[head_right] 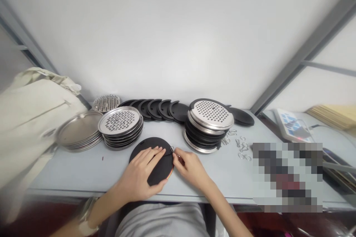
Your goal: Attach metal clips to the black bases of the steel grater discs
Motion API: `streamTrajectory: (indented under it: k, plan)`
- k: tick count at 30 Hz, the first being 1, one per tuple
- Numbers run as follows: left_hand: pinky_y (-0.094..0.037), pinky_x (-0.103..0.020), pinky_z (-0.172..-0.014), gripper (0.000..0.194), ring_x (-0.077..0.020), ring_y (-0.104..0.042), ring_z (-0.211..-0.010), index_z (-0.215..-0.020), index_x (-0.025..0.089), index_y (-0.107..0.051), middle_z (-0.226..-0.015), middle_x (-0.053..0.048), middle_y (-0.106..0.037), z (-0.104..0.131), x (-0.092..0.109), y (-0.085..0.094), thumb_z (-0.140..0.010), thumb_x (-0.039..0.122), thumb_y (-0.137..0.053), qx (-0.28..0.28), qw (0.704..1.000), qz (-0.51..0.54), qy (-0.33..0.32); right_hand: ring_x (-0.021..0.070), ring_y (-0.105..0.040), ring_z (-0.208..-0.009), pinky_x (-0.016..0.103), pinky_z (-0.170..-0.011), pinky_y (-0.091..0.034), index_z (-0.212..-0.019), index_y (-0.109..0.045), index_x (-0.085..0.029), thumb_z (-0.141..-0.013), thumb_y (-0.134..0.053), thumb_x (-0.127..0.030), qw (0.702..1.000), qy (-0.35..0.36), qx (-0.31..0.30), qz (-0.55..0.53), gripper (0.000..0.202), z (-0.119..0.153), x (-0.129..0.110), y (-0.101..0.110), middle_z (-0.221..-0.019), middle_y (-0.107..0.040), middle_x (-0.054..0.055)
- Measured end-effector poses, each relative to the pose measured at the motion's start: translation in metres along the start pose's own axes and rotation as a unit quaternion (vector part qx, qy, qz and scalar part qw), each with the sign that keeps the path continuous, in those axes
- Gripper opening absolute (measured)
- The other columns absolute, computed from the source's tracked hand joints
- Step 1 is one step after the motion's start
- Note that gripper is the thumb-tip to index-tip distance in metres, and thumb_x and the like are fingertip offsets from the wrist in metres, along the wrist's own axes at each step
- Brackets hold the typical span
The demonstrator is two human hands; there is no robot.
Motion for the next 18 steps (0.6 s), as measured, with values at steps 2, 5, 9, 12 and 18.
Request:
streamTrajectory:
  k: [2, 5, 9, 12, 18]
  plan:
    - [-0.046, -0.05, -0.102, 0.066, -0.0341, -0.054, -0.122, -0.136, 0.007, -0.049, -0.135, -0.019, -0.055, -0.0001, -0.0002, -0.0004, -0.079, 0.039, -0.061, -0.002, 1.0, -0.001, 0.0, 0.0107, -0.033, -0.051, 0.024, -0.052, -0.025, -0.068, -0.033, -0.022, -0.097, -0.038, -0.031, 1.0, -0.002, -0.001, -0.002, 0.031, 0.0, 0.0004, -0.0001, -0.056, -0.034, -0.007]
    - [-0.045, -0.05, -0.103, 0.066, -0.0342, -0.054, -0.122, -0.136, 0.007, -0.049, -0.135, -0.019, -0.055, -0.0016, -0.0009, -0.0008, -0.079, 0.039, -0.06, -0.003, 1.0, -0.002, -0.001, 0.0108, -0.032, -0.051, 0.024, -0.052, -0.025, -0.068, -0.032, -0.022, -0.098, -0.037, -0.032, 1.0, -0.008, -0.005, -0.009, 0.032, -0.0002, 0.0019, -0.0005, -0.056, -0.033, -0.007]
    - [-0.045, -0.049, -0.103, 0.066, -0.0338, -0.054, -0.122, -0.135, 0.006, -0.049, -0.135, -0.019, -0.055, -0.0032, -0.0011, -0.0006, -0.079, 0.039, -0.06, -0.005, 1.0, 0.001, -0.003, 0.0107, -0.032, -0.052, 0.024, -0.053, -0.025, -0.068, -0.032, -0.022, -0.098, -0.036, -0.032, 1.0, -0.011, -0.005, -0.015, 0.032, 0.0001, 0.0037, -0.0005, -0.057, -0.033, -0.007]
    - [-0.044, -0.049, -0.105, 0.067, -0.0335, -0.053, -0.123, -0.136, 0.006, -0.049, -0.136, -0.019, -0.055, -0.0018, -0.0008, -0.0011, -0.08, 0.039, -0.06, -0.01, 1.0, 0.001, -0.004, 0.0106, -0.031, -0.052, 0.024, -0.053, -0.025, -0.069, -0.032, -0.022, -0.098, -0.037, -0.032, 1.0, -0.01, -0.006, -0.02, 0.032, 0.0007, 0.0046, -0.0012, -0.056, -0.033, -0.007]
    - [-0.043, -0.049, -0.105, 0.069, -0.0339, -0.051, -0.126, -0.139, 0.006, -0.046, -0.138, -0.019, -0.052, 0.0014, -0.0014, -0.0043, -0.08, 0.04, -0.06, -0.027, 1.0, -0.002, -0.007, 0.0108, -0.035, -0.053, 0.023, -0.054, -0.027, -0.073, -0.038, -0.022, -0.098, -0.037, -0.031, 1.0, -0.002, 0.003, -0.03, 0.027, 0.0006, 0.0039, -0.0008, -0.059, -0.038, -0.007]
Point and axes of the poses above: each hand's wrist, its own z-axis away from the middle knuckle, its own y-axis out of the back of the hand, x = y × z, the point moved 8 cm from there along -z, towards the middle knuckle
